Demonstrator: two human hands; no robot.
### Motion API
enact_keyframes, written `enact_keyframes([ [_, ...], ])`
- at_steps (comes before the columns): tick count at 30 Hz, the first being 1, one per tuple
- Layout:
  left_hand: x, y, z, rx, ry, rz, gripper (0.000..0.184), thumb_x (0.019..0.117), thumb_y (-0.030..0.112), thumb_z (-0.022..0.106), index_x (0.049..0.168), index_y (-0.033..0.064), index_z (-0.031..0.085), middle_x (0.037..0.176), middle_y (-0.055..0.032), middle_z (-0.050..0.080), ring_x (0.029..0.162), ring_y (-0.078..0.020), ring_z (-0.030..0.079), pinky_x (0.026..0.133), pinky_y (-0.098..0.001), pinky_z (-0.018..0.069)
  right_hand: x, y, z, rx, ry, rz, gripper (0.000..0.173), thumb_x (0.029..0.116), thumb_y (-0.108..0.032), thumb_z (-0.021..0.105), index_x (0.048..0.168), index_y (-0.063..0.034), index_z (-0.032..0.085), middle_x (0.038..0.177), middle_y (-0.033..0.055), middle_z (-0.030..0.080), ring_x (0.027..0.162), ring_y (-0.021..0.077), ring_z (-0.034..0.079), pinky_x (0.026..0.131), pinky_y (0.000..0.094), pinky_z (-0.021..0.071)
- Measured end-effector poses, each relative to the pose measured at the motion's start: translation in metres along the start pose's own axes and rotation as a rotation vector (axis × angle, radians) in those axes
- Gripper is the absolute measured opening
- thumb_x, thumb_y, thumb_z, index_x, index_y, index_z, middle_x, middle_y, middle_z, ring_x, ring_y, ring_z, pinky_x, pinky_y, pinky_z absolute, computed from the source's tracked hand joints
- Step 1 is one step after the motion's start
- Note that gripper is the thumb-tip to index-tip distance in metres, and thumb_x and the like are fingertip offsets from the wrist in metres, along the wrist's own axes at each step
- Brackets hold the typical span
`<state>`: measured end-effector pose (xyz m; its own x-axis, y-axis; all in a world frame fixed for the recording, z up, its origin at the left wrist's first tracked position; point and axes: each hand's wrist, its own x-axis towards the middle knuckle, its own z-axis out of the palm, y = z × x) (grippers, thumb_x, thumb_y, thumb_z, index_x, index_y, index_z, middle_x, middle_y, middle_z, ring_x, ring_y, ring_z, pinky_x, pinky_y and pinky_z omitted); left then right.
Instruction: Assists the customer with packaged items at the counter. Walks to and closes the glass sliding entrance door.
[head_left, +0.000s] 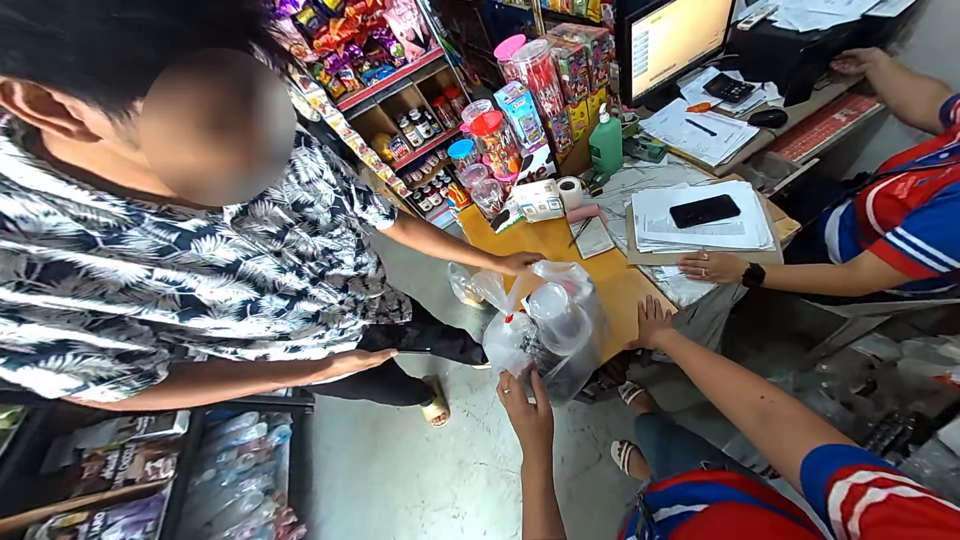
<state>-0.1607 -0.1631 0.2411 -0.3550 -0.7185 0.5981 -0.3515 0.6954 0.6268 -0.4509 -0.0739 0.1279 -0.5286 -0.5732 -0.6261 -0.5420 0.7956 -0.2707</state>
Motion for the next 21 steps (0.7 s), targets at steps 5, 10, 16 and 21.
enact_keyframes([
  [5,-0.0012,-0.0006,0.0016,-0.003,0.006,-0.009,0.034,0.0976,0.016,0.053,0.110,-0.0127,0.067,0.112,-0.0301,0.067,0.114,-0.0417,0.060,0.107,-0.0485,0.0415,0.0048,0.0027,0.0026,-0.008,0.000,0.006,0.135,0.0801,-0.063,0.078,0.162,0.0008,-0.009,0.166,0.0258,-0.022,0.156,0.0417,-0.017,0.122,0.0655,-0.0024],
  [10,-0.0022,-0.0013,0.0032,0.000,0.022,-0.013,0.034,0.0975,0.016,0.053,0.109,-0.0125,0.067,0.112,-0.0307,0.067,0.115,-0.0423,0.060,0.107,-0.0484,0.0414,0.0062,0.0031,0.0028,-0.015,-0.005,0.011,0.135,0.0802,-0.064,0.077,0.162,-0.0001,-0.009,0.167,0.0252,-0.022,0.156,0.0406,-0.017,0.123,0.0649,-0.0021],
  [16,-0.0018,-0.0014,0.0039,0.013,0.006,-0.023,0.035,0.0981,0.016,0.052,0.110,-0.0139,0.066,0.114,-0.0321,0.066,0.117,-0.0454,0.058,0.109,-0.0505,0.0393,0.0039,0.0027,0.0021,-0.014,-0.010,0.011,0.134,0.0807,-0.063,0.077,0.162,0.0009,-0.008,0.167,0.0257,-0.021,0.156,0.0418,-0.017,0.122,0.0655,-0.0017],
  [21,-0.0022,-0.0014,0.0033,0.008,-0.012,-0.041,0.037,0.0975,0.016,0.052,0.110,-0.0157,0.066,0.116,-0.0334,0.066,0.119,-0.0488,0.058,0.110,-0.0533,0.0391,0.0058,0.0037,0.0049,-0.009,0.001,0.009,0.133,0.0818,-0.062,0.078,0.161,0.0021,-0.008,0.166,0.0274,-0.020,0.156,0.0429,-0.016,0.122,0.0659,-0.0012],
])
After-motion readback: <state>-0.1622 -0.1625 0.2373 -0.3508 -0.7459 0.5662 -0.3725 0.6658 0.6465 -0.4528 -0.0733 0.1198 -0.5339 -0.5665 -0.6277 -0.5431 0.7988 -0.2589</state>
